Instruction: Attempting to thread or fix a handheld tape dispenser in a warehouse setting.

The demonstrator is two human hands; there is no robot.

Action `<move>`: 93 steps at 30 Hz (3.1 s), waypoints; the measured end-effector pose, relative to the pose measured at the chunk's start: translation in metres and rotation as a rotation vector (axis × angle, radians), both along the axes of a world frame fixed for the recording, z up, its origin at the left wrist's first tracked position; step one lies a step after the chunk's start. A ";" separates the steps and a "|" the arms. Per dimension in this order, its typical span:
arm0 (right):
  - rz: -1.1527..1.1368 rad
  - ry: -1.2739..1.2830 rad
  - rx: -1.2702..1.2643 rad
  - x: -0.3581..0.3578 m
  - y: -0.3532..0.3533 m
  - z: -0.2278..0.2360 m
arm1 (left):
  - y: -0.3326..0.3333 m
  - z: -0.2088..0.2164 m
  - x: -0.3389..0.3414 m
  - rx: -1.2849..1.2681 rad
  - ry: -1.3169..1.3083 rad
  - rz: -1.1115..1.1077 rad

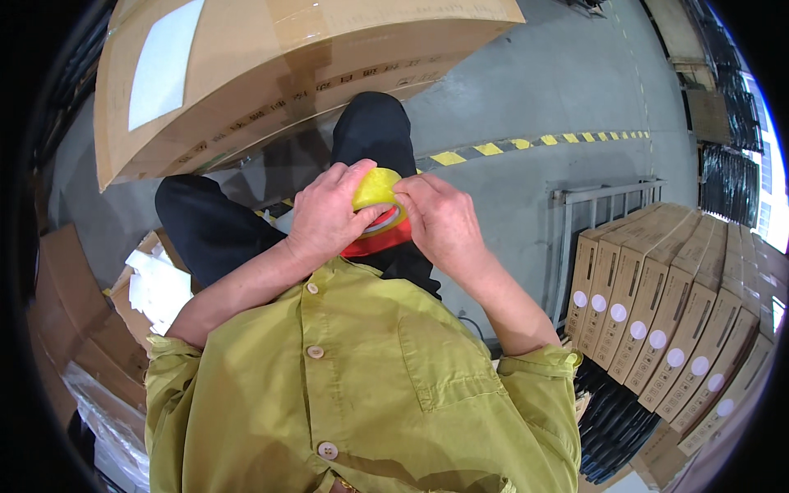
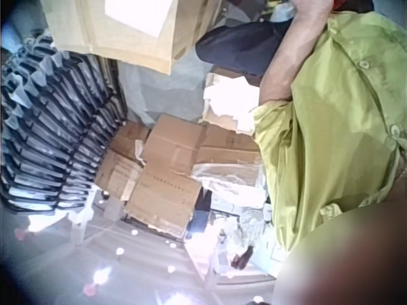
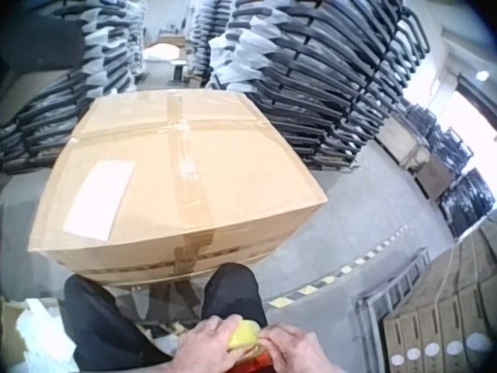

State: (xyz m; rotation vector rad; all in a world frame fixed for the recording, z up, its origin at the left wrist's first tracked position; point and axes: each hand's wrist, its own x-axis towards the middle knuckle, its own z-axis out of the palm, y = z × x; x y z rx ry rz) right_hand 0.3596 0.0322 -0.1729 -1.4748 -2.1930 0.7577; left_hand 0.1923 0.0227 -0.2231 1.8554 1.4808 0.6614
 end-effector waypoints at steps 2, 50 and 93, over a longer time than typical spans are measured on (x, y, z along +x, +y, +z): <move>-0.004 -0.027 -0.018 0.000 0.001 0.003 | 0.000 0.004 0.001 -0.027 0.068 -0.028; -0.011 0.277 -0.510 0.025 0.007 -0.007 | -0.002 -0.005 -0.011 -0.003 -0.279 -0.143; 0.039 0.209 -0.311 -0.007 -0.011 -0.033 | -0.011 -0.008 -0.021 -0.694 -0.746 0.257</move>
